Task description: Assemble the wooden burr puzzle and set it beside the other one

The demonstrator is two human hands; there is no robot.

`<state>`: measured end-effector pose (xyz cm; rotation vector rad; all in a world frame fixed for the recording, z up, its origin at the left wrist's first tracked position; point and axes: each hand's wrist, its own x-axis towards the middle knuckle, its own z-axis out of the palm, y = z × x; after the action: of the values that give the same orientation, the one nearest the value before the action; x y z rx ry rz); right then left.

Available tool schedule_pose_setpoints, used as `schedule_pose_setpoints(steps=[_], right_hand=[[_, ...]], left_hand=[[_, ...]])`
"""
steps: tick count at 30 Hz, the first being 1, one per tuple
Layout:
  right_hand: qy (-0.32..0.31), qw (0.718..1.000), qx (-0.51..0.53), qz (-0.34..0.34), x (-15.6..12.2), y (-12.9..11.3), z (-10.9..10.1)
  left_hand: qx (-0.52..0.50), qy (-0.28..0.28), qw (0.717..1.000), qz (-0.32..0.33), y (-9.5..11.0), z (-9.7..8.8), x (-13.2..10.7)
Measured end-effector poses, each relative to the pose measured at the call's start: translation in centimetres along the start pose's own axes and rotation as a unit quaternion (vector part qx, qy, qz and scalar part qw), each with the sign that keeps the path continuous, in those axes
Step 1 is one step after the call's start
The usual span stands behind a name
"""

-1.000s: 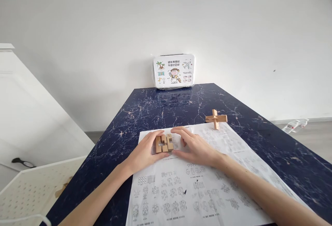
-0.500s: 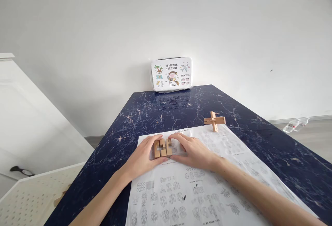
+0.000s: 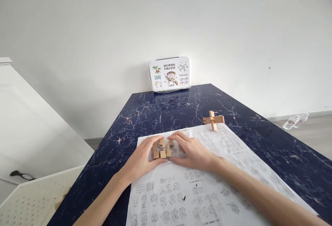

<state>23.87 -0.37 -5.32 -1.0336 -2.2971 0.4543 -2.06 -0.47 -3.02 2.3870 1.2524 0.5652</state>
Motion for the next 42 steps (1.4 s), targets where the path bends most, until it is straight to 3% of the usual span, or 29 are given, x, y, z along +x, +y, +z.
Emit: schedule_pose_setpoints(steps=[8, 15, 42], right_hand=[[-0.012, 0.999, -0.030, 0.006, 0.0, 0.1, 0.2], [-0.018, 0.999, -0.034, 0.008, -0.1, 0.2, 0.2], [-0.021, 0.999, -0.029, 0.006, -0.1, 0.1, 0.3]], left_hand=[[-0.016, -0.017, 1.000, -0.007, -0.1, 0.1, 0.0], [0.048, 0.033, 0.998, 0.014, -0.7, -0.1, 0.1], [0.058, 0.016, 0.998, 0.036, -1.3, -0.3, 0.5]])
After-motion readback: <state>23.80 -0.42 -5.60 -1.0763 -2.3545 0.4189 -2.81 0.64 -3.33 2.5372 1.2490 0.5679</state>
